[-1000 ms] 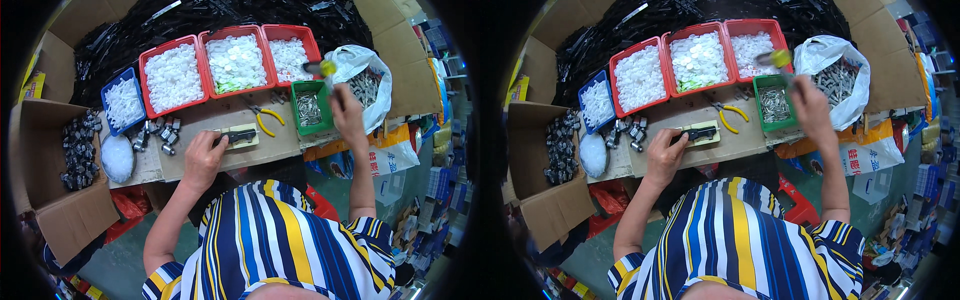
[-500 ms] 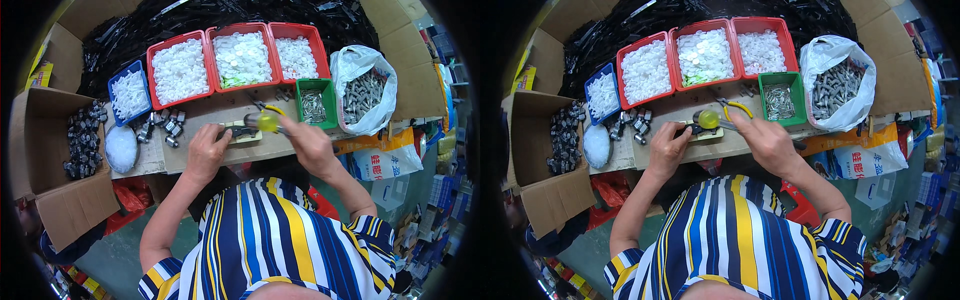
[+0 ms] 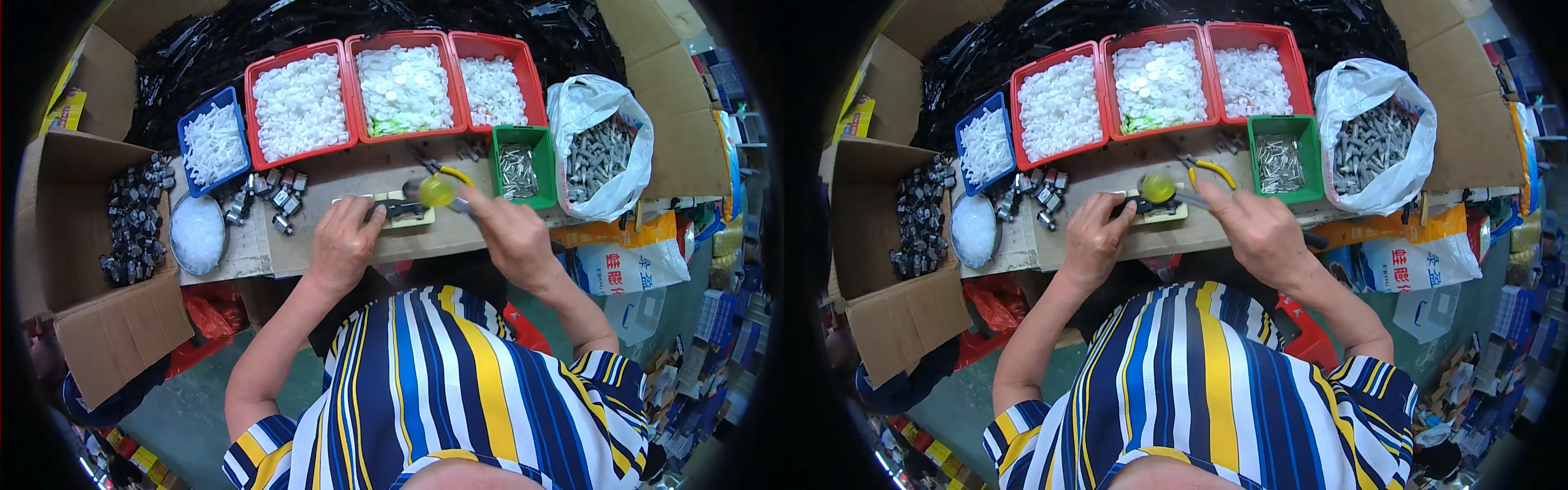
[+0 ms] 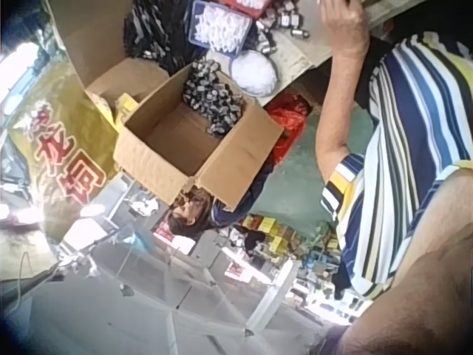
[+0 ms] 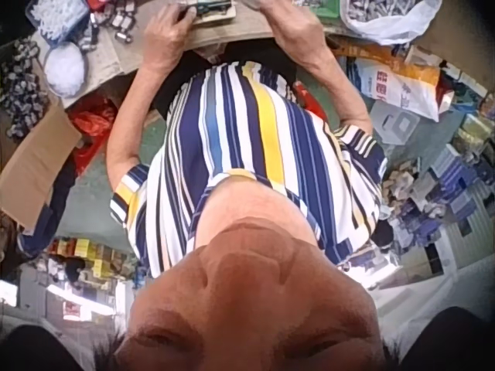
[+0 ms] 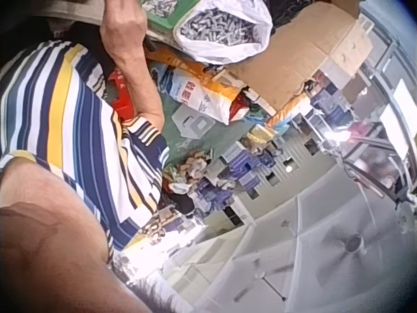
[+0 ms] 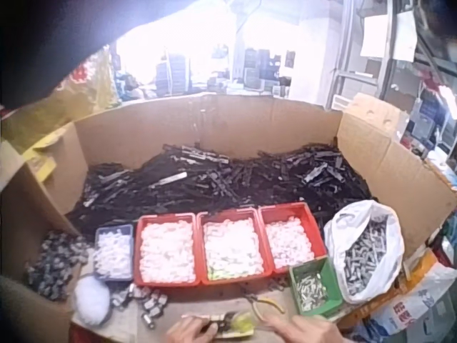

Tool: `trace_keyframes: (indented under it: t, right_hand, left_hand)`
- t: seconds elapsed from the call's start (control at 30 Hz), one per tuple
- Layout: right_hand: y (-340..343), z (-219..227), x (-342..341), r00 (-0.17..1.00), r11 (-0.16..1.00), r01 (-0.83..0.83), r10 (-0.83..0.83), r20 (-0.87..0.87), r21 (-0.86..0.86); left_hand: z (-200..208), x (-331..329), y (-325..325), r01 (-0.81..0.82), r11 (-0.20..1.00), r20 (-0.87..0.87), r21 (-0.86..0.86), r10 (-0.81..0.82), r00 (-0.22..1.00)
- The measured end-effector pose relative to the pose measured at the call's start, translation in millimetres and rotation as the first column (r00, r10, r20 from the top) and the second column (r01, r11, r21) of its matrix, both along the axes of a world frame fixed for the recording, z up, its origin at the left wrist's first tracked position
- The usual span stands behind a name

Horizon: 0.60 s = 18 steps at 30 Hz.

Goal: The person assembles small padlocks at a workbench. They place a metal lock body into a wooden jig, insert a white plastic pin, and use a hammer to strike the pin into the lock. The person then uses pliers to adjust the components and places the finished lock into a cardboard box. This process is repeated multiple times.

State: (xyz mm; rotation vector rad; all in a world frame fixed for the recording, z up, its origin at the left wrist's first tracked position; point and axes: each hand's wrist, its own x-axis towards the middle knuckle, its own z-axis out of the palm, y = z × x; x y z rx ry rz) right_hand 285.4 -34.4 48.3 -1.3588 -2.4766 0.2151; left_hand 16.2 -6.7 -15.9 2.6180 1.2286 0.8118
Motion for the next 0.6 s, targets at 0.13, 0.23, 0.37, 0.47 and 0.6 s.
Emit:
trace_keyframes:
  t: [0.13, 0.23, 0.37, 0.47, 0.6]
  right_hand:
    - [1.5, -18.6, 4.1, 1.000, 0.997, 0.013, -0.012, 0.002, -0.070]
    - [8.3, -6.9, 1.6, 0.997, 0.996, -0.006, 0.013, 0.080, -0.090]
    - [23.9, 13.4, -18.1, 0.960, 0.992, -0.004, 0.039, -0.277, 0.125]
    - [30.6, 3.0, -32.4, 0.925, 0.977, -0.028, 0.105, -0.364, 0.211]
    - [33.2, -13.6, -44.5, 0.991, 0.991, -0.134, 0.134, -0.007, -0.018]
  left_hand:
    - [0.5, 0.9, 1.2, -0.002, 1.000, -0.021, 0.005, 0.002, 1.000]
    - [2.1, 2.5, -1.4, -0.023, 0.999, -0.028, 0.033, 0.024, 0.999]
    - [-3.3, 12.7, -22.7, -0.056, 0.998, 0.056, 0.020, 0.055, 0.997]
    - [-12.2, 17.8, -30.3, 0.004, 0.998, 0.024, 0.066, -0.005, 1.000]
    - [-15.7, 20.4, -34.6, 0.042, 0.996, -0.010, 0.073, -0.041, 0.999]
